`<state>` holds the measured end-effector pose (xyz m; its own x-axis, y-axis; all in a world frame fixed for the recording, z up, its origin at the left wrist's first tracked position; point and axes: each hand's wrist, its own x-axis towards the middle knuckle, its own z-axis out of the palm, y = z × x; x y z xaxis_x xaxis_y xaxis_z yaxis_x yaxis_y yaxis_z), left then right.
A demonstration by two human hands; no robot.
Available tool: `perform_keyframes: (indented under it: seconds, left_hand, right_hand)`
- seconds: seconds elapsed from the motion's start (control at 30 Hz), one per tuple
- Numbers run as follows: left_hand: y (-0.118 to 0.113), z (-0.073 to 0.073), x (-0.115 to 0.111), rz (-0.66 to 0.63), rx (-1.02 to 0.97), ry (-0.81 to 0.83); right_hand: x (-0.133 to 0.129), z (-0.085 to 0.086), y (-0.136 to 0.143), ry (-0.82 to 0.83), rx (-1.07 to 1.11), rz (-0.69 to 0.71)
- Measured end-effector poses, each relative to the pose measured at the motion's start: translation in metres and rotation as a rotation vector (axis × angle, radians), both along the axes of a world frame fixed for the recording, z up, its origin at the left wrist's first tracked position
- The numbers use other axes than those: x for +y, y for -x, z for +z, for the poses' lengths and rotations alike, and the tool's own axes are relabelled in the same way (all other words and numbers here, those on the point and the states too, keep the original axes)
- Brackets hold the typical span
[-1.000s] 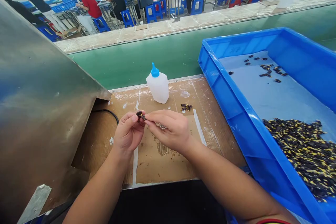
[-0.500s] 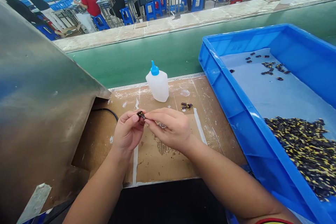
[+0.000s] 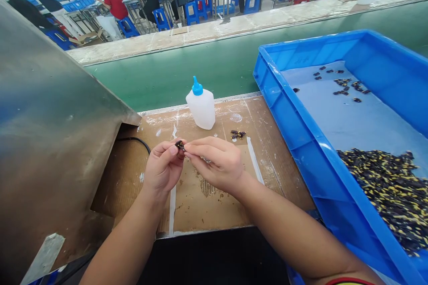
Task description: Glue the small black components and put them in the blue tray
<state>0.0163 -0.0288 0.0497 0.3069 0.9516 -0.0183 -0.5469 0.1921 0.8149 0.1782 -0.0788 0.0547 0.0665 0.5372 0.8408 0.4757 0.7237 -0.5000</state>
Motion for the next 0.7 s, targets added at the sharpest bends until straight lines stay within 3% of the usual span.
perform_keyframes:
  seconds: [0.37, 0.7]
  left_hand:
    - [-0.0004, -0.0006, -0.0027, 0.036, 0.04, -0.044]
    - [0.0031, -0.0069, 0.0, 0.079, 0.119, -0.277]
  right_hand:
    - [0.0019, -0.0005, -0.0034, -0.038, -0.069, -0.016]
    - [0.0025, 0.0007, -0.0065, -0.023, -0.086, -0.031]
